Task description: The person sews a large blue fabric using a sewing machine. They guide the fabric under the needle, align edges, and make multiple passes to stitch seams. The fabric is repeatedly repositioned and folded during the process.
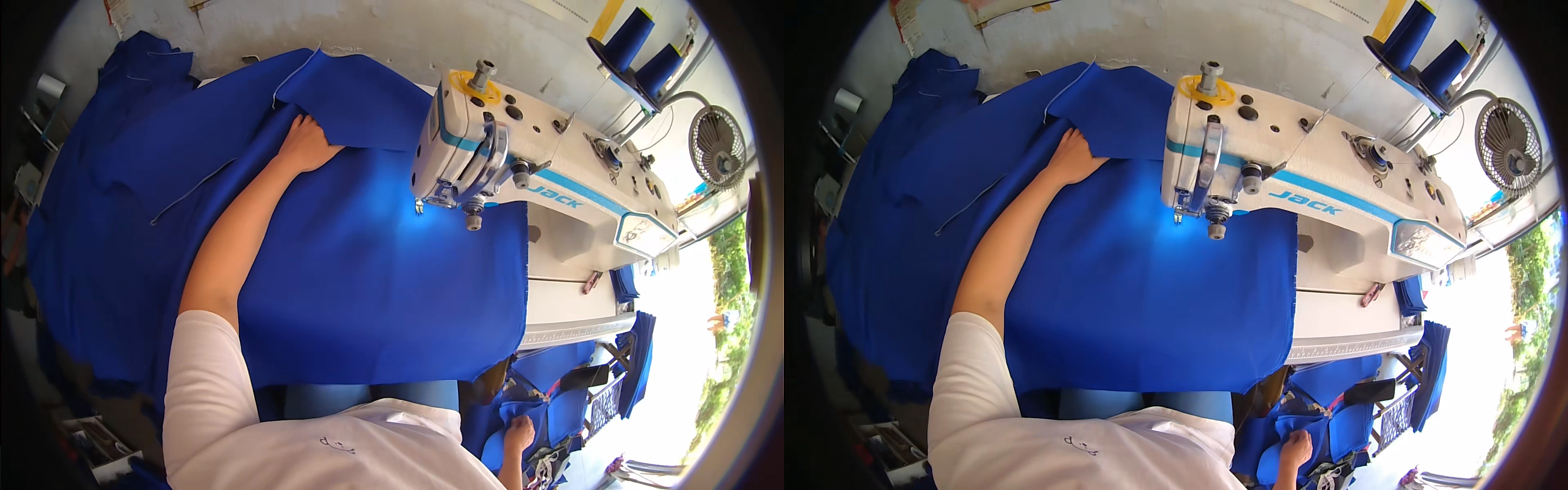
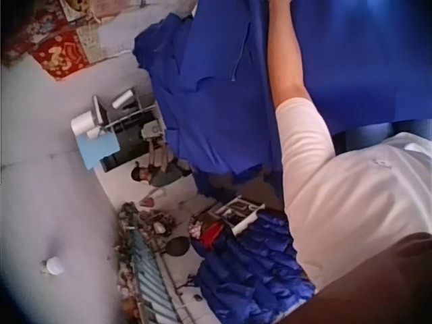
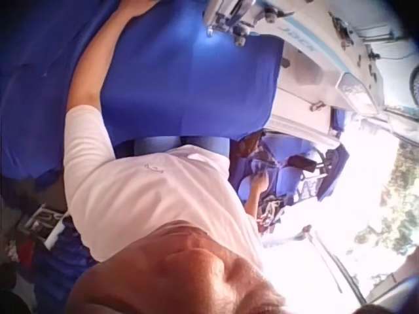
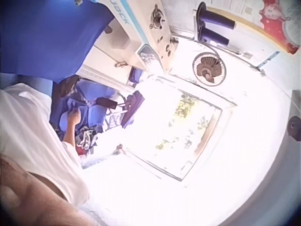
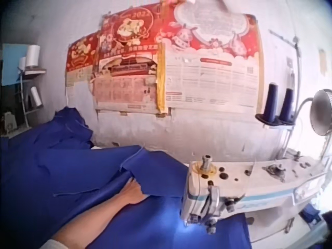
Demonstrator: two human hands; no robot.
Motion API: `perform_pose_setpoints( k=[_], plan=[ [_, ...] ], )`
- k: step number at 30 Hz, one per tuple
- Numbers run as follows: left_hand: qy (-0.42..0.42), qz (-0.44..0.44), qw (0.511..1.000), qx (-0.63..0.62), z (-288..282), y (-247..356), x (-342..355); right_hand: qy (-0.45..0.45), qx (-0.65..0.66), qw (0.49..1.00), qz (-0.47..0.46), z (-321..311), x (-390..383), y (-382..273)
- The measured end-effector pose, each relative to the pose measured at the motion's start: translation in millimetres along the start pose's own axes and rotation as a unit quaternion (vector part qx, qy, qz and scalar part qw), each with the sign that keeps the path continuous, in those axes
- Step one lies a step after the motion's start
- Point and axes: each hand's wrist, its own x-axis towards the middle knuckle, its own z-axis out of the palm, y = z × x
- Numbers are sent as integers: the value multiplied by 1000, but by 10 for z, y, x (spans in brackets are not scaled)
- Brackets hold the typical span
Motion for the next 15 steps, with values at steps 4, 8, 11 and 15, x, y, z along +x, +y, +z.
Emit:
perform_pose_setpoints(
  k=[4,8,11,15],
  plan=[
    [28,52,997,-55,-153,118,30,22,68,997,31,12,26,223],
    [46,162,982,-87,-216,355,-410,-10,519,846,122,-476,367,-372],
    [-2,294,916,-274,-378,931,-1074,14,545,836,-55,-989,505,-1484],
    [-239,50,761,-601,-666,1200,-1744,10,315,827,-466,-1405,398,-3295]
  ],
)
